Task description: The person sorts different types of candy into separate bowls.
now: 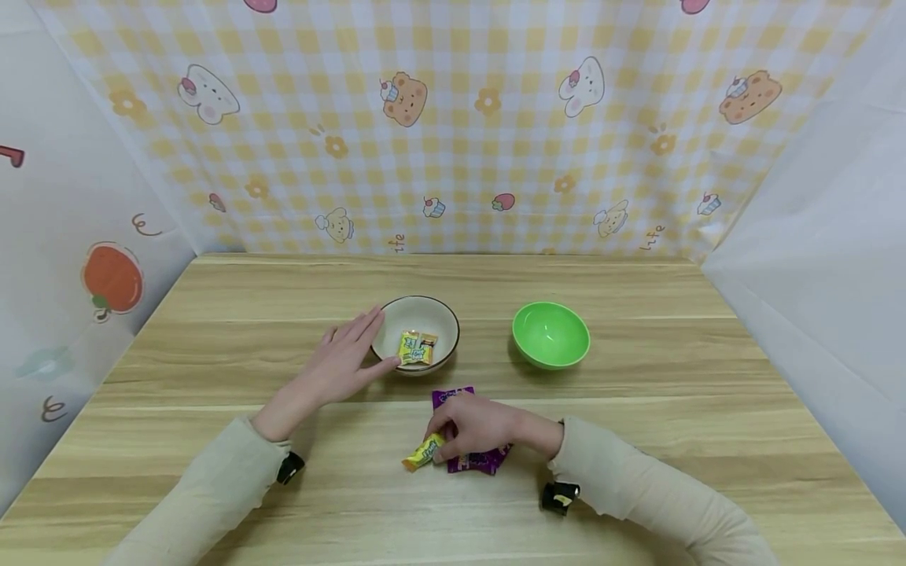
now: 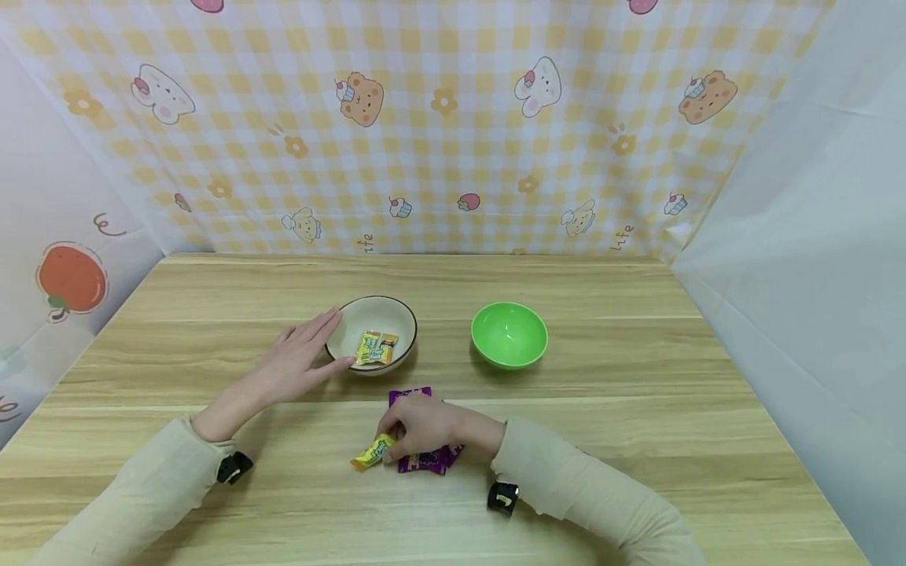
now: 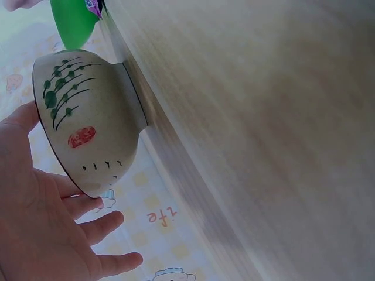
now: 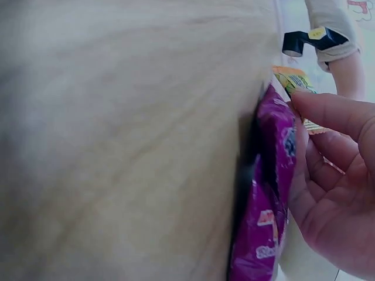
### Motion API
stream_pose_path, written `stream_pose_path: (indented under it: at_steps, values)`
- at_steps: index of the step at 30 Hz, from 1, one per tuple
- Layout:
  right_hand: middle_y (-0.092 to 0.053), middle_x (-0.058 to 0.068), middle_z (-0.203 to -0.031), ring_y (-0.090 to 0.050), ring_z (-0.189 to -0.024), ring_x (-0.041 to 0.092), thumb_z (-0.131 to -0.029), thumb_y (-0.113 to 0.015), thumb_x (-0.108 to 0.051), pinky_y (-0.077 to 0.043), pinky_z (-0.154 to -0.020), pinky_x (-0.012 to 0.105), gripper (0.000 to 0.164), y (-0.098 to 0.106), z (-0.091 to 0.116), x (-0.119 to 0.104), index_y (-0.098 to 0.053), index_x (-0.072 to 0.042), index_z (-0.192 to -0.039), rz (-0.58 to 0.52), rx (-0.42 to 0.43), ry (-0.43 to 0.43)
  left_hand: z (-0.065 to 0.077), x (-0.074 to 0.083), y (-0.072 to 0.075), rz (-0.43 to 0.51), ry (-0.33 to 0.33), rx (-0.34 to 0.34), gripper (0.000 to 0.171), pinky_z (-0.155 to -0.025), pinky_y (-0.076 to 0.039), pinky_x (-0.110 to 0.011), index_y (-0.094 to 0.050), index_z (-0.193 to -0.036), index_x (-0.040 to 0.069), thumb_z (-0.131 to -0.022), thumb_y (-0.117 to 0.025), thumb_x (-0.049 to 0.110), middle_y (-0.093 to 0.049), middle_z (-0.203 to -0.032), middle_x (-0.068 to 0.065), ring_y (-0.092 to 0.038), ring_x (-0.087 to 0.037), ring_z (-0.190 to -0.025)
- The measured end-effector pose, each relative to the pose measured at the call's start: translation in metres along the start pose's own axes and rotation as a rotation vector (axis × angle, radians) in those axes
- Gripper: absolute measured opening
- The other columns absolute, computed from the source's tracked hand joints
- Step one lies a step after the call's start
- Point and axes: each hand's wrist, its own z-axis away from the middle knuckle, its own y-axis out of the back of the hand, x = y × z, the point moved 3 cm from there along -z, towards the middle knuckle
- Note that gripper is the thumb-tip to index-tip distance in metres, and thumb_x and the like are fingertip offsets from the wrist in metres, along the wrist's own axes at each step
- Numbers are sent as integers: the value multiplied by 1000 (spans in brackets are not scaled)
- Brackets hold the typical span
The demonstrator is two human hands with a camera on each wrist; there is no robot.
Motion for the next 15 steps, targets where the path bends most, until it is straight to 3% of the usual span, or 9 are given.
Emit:
stream_pose_path:
  at_steps: [10,15]
  values:
    - [-57,-9,-61,-45,-48,1,-78,-66,-7,-39,-47,16,4,8,2,10,-67,-4,-81,-233,-24,-117,0,0,0,3,3,-1,83,-96,-13,-58,-18,-140,2,-84,-39,59,-15,-144,-12,-19,-33,-127]
    - [-58,-5,-63,-42,-48,4,-78,-65,-6,-34,-44,16,8,15,5,15,-67,-2,-84,-355,22,-155,0,1,1,4,6,-5,83,-96,-13,-58,-18,-140,1,-84,-39,59,-15,-144,-13,-18,-33,-127]
